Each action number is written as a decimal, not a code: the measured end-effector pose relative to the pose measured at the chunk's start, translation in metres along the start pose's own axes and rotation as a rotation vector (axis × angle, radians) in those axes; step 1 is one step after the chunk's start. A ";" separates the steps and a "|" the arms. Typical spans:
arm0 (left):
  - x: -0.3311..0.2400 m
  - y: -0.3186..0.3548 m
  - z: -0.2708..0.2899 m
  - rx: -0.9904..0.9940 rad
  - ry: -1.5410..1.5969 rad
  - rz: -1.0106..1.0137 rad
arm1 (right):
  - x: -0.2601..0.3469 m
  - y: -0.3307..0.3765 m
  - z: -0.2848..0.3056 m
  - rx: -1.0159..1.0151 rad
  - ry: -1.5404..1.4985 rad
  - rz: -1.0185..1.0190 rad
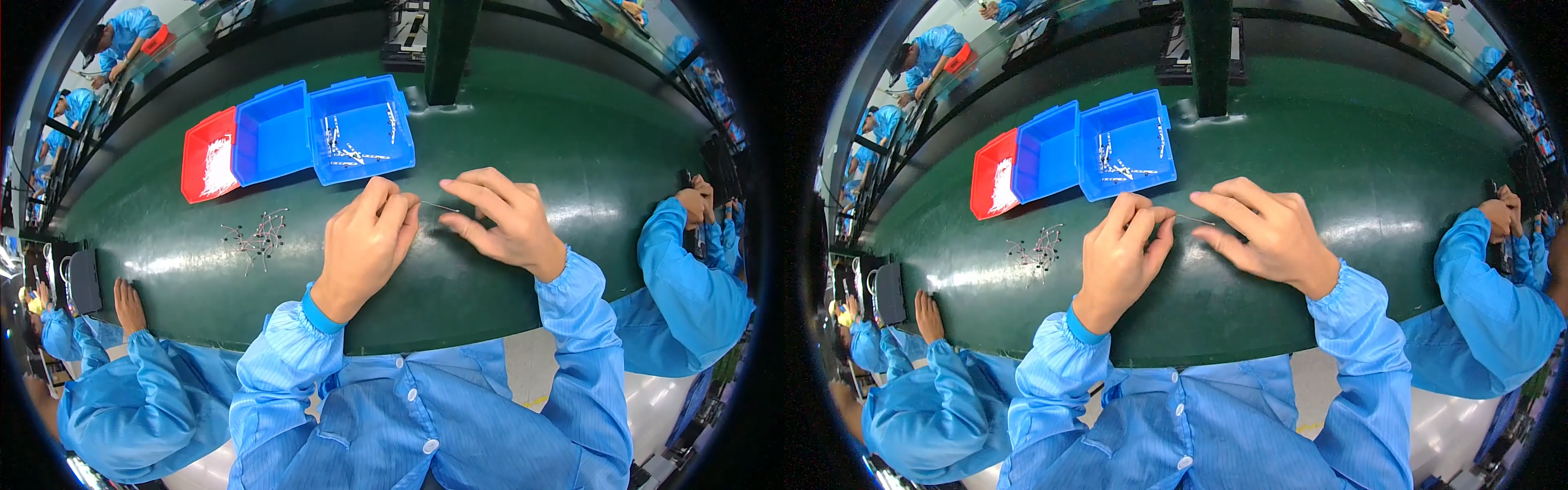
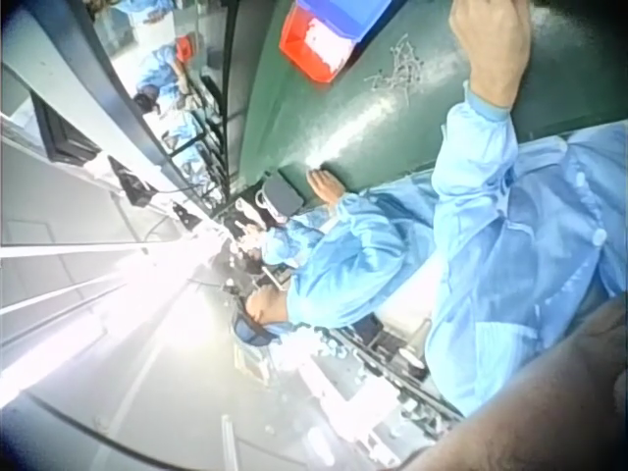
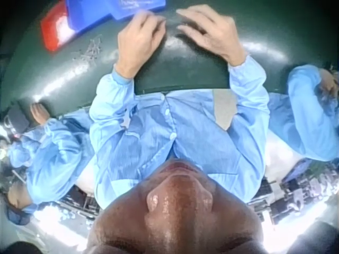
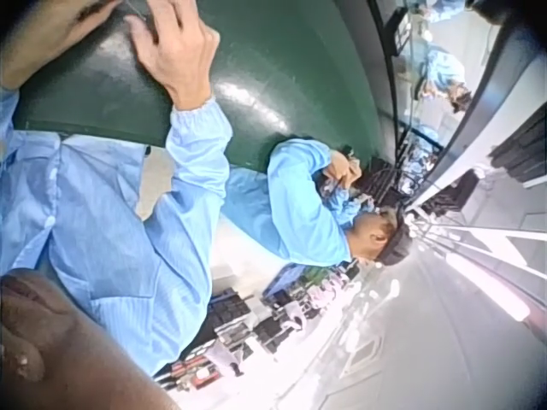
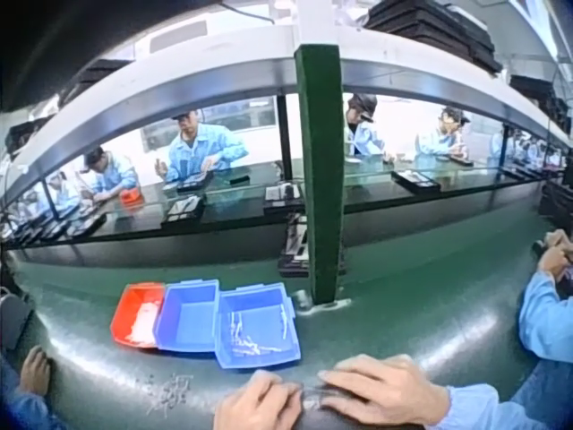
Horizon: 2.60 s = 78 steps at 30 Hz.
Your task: The person assembles tablet devices on a conveyor belt by connecting internal wires to the chassis, pressing metal side components into the frame by hand, and sliding the assembled tablets down the line.
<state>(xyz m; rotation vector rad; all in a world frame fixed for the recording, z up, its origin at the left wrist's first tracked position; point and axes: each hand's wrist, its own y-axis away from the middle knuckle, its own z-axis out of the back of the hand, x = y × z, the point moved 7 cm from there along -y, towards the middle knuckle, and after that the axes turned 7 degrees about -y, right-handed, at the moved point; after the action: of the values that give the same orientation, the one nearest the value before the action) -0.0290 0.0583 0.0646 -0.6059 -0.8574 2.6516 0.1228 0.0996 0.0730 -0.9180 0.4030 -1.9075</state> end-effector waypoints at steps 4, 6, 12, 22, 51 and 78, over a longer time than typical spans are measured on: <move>-0.006 0.001 0.001 -0.032 0.006 -0.047 | -0.001 0.005 -0.010 -0.056 -0.230 -0.158; -0.011 0.002 0.004 -0.063 -0.013 -0.112 | -0.009 0.012 -0.016 -0.108 -0.342 -0.206; -0.020 0.008 0.007 -0.119 -0.070 -0.279 | -0.028 0.030 -0.032 -0.124 -0.906 -0.652; 0.016 0.024 -0.040 0.319 1.190 0.719 | -0.019 0.021 -0.015 -0.211 -0.726 -0.442; 0.010 0.023 -0.037 0.152 1.246 0.589 | -0.011 0.021 -0.011 -0.246 -0.749 -0.369; 0.007 0.005 0.004 -0.031 0.411 0.146 | -0.022 0.019 0.005 -0.209 -0.567 -0.393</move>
<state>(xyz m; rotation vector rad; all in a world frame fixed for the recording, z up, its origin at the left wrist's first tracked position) -0.0373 0.0553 0.0628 -1.2095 -0.7540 2.4993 0.1441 0.1095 0.0552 -1.7182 0.0808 -1.8565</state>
